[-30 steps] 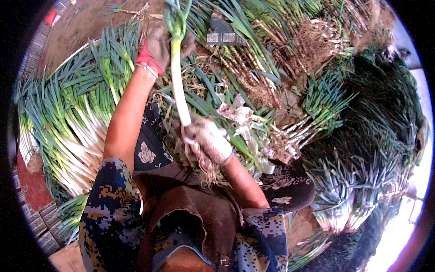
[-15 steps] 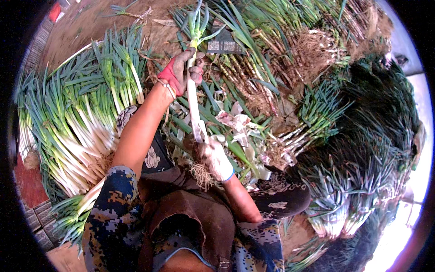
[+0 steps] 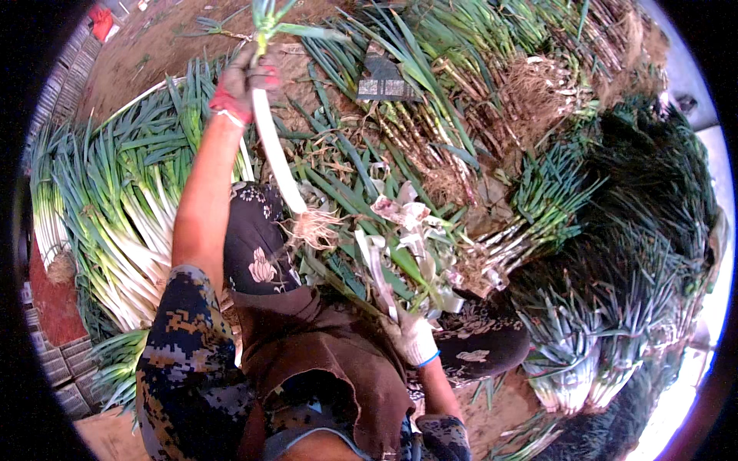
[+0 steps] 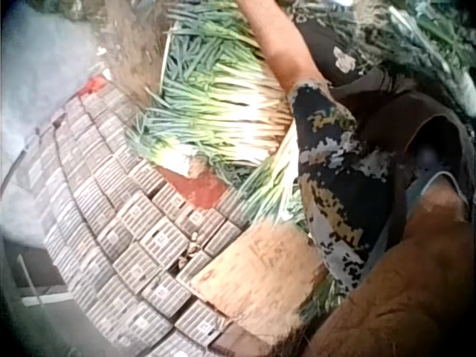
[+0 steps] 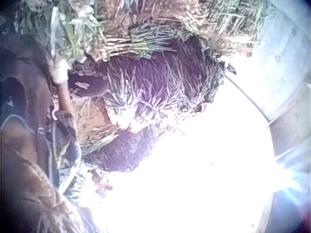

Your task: The person peels the outer layers off individual leeks by hand and shakes them to remove dirt.

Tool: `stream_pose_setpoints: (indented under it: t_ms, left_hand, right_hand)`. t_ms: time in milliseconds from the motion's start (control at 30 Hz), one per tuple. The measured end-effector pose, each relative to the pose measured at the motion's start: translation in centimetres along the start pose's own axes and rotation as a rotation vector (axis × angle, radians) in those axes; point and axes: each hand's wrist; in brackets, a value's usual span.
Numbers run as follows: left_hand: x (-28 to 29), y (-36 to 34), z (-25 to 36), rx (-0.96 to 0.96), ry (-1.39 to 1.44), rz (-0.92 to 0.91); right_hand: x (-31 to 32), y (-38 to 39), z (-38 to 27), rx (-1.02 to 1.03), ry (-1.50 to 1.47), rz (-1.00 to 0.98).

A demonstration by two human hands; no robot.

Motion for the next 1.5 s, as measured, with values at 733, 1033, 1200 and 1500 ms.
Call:
stream_pose_setpoints:
  t_ms: [733, 1033, 1200, 1500]
  left_hand:
    - [31.4, 24.9, 0.5, -0.003, -0.603, 1.334]
    - [30.1, 23.4, 3.1, 0.075, -1.091, 1.302]
    - [23.5, 15.0, 2.6, 0.146, -0.780, 0.811]
    - [4.5, 1.4, -6.0, 0.735, -0.330, 0.361]
  right_hand:
    - [14.1, -37.1, 8.4, -0.198, 0.426, 0.364]
    - [13.3, -43.5, 10.9, -0.214, 0.515, 0.148]
    - [13.9, -32.1, 1.7, 0.087, -0.043, -0.003]
    - [8.7, -10.6, -6.2, 0.297, -0.164, 0.116]
Point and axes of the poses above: each hand's wrist, its own y-axis away from the middle knuckle, its own x-axis out of the back of the hand, z = x × y, and after that the axes turned 13 degrees about -z, right-handed
